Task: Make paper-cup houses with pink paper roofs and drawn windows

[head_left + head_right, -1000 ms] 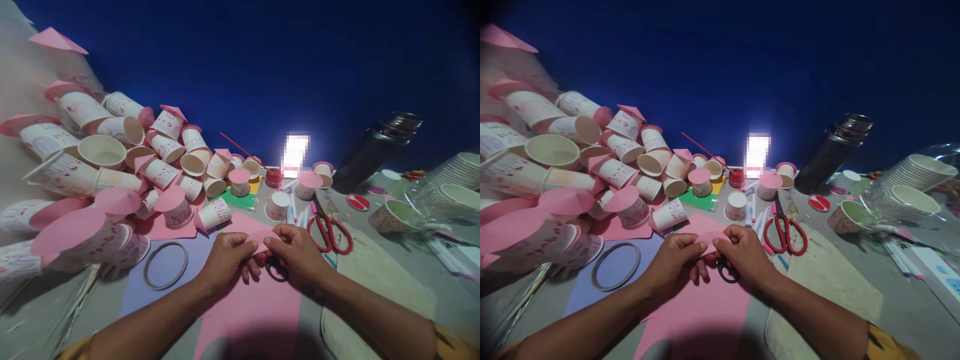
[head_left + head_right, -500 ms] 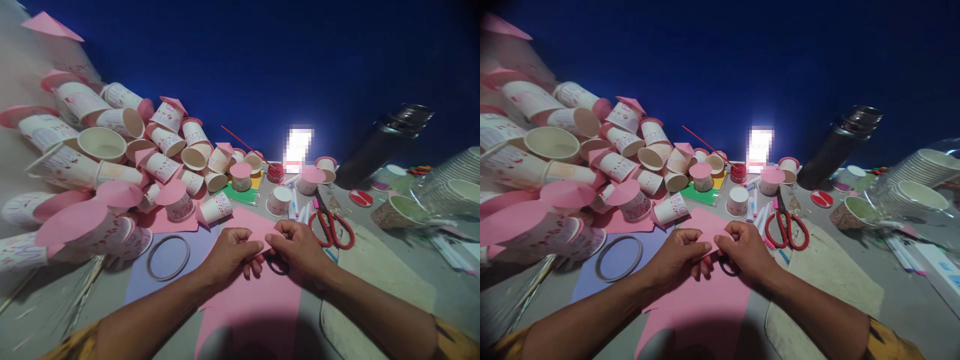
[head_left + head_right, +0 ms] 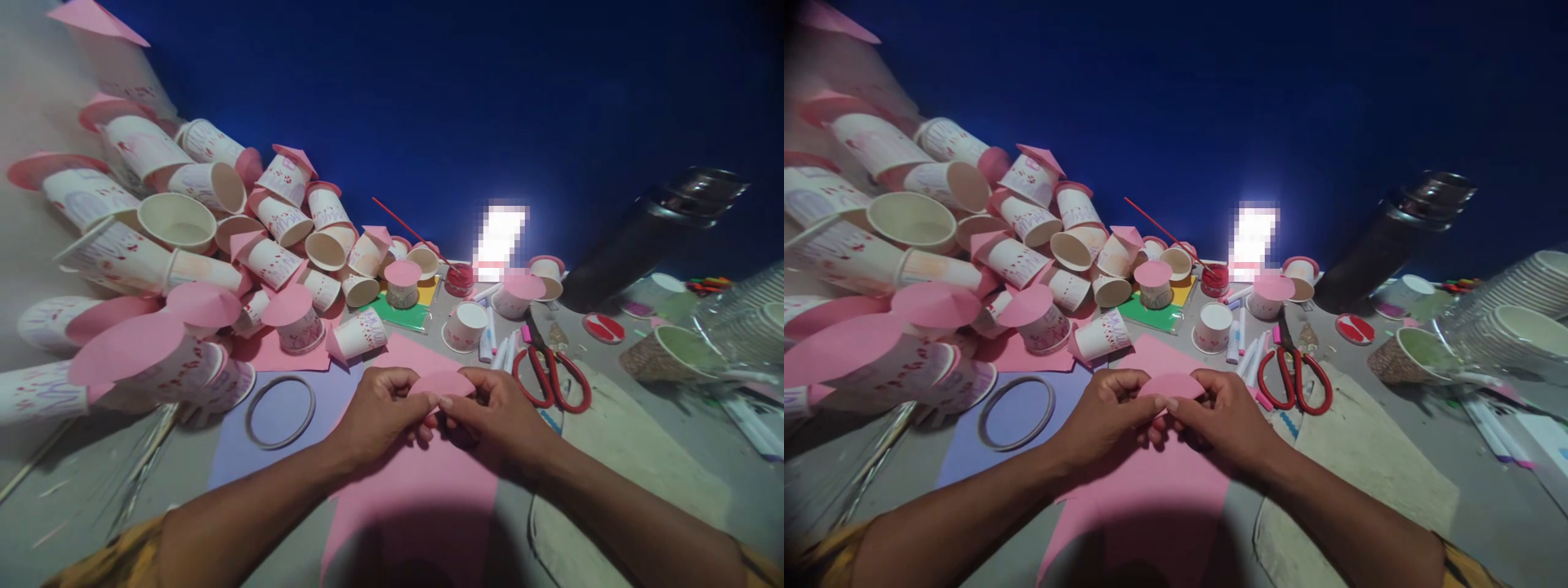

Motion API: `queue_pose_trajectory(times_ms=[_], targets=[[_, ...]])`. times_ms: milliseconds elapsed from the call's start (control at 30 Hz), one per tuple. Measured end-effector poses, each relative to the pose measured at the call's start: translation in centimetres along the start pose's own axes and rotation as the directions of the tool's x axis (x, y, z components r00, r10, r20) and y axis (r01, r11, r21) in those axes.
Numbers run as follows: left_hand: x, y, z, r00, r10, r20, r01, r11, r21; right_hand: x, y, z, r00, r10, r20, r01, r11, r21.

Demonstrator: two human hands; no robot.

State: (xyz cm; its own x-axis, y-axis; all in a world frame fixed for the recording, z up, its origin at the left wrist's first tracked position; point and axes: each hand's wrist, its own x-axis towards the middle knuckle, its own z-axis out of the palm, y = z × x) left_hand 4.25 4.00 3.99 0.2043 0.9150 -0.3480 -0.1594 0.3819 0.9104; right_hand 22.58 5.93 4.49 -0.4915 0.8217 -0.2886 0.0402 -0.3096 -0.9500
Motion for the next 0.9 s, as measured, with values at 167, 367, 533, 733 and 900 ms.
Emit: queue_pose_trajectory(times_ms=[167, 367, 533, 733, 900], targets=[[-0.13, -0.48, 0.07, 1.0, 0.03, -0.006, -0.03, 0.999, -0.045, -0.16, 0.31, -0.04, 0.999, -0.014, -0.033, 0.013, 0.999, -0.033], [-0.01, -0.64, -0.48, 0.997, 0.004, 0.075, -0.003, 1.0, -0.006, -0.02, 0.73, -0.29, 1.0, -0.008, -0.028, 0.006, 0.997, -0.072], [0.09, -0.07, -0.61, 0.988, -0.037, 0.149, 0.034, 0.999, 0.019, -0.05, 0.51, -0.41, 0.999, 0.003, -0.032, -0.006, 0.995, -0.096], [0.2, -0.46, -0.46, 0.989, -0.056, 0.14, 0.052, 0.998, 0.029, -0.05, 0.22, -0.33, 1.0, 0.011, -0.027, -0.016, 0.983, -0.181], [0.28, -0.71, -0.43, 0.991, -0.068, 0.112, 0.06, 0.996, 0.071, 0.37, 0.75, -0.18, 0.998, 0.043, -0.043, -0.046, 0.996, -0.071]])
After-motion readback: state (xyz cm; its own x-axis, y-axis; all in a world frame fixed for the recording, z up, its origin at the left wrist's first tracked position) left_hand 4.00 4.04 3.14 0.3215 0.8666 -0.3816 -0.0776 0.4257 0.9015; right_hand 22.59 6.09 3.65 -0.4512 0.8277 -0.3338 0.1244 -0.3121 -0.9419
